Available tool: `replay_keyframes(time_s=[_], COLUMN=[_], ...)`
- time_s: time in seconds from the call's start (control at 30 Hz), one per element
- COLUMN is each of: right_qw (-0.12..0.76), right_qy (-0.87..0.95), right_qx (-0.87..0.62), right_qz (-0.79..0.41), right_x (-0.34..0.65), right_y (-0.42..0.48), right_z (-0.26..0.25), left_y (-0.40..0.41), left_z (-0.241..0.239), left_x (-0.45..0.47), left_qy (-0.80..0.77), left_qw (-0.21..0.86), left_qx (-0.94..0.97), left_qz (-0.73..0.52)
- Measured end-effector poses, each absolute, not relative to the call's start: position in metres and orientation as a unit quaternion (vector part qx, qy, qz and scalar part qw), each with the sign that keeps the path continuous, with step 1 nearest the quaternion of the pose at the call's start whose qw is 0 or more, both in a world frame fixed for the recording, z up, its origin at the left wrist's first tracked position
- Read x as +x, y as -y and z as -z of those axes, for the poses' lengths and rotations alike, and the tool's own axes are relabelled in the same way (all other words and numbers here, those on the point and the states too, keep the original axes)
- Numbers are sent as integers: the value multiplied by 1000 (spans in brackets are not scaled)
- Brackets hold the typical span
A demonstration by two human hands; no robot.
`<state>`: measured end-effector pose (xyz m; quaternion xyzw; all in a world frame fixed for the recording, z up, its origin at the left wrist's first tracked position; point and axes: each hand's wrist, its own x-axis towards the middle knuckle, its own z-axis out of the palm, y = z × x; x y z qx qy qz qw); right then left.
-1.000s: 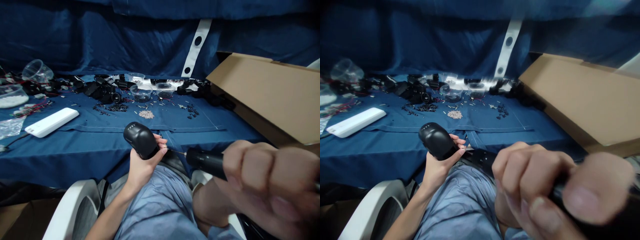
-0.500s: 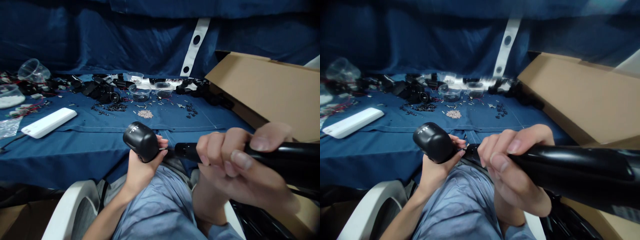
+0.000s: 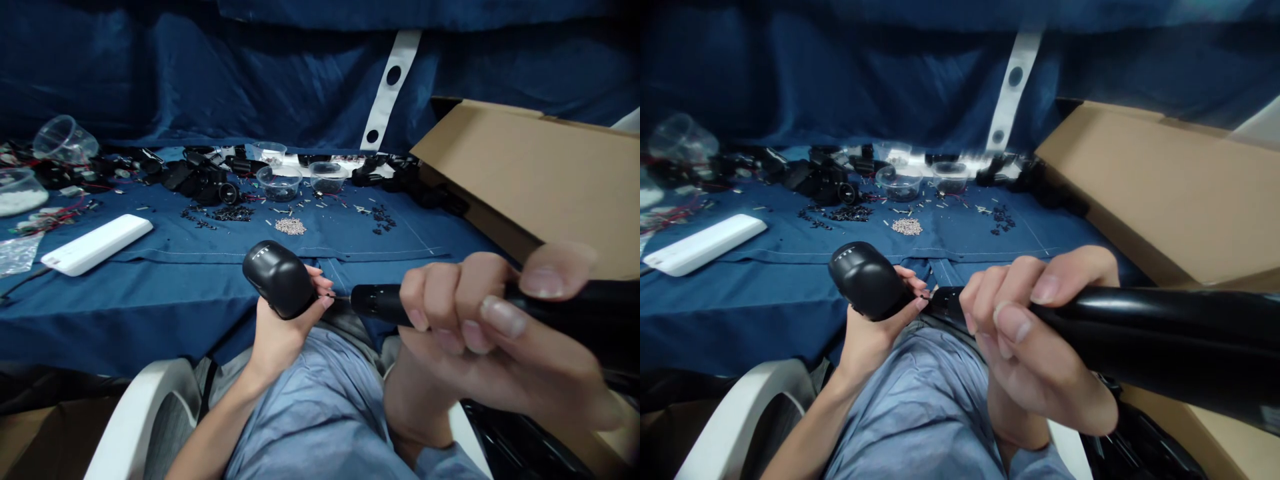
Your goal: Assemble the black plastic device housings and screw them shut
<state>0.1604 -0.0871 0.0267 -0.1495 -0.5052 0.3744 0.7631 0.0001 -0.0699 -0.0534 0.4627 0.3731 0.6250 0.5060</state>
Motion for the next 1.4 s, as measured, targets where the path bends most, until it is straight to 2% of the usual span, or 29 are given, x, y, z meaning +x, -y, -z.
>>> replay_keyframes(time_s=[0.53, 0.83, 1.0, 1.13, 1.23, 1.4], right_qw=[774, 787, 791, 806, 817, 808], right_qy=[493, 464, 470, 453, 434, 408], right_qx=[-149, -165, -181, -188, -191, -155], right_qz=[-367, -372, -349, -331, -329, -395], right_x=[157, 137, 127, 126, 132, 151], right_y=[83, 81, 78, 76, 78, 88], right_z=[-25, -24, -17, -18, -23, -26], left_y=[69, 74, 72, 69, 68, 71], left_z=[53, 67, 76, 72, 70, 66], left_x=[-1, 0, -2, 1, 0, -4], left_qy=[-381, -421, -416, -414, -401, -311], left_qw=[491, 414, 416, 361, 417, 647], left_qx=[474, 523, 548, 567, 550, 372], left_qz=[-624, -614, -594, -615, -602, -588])
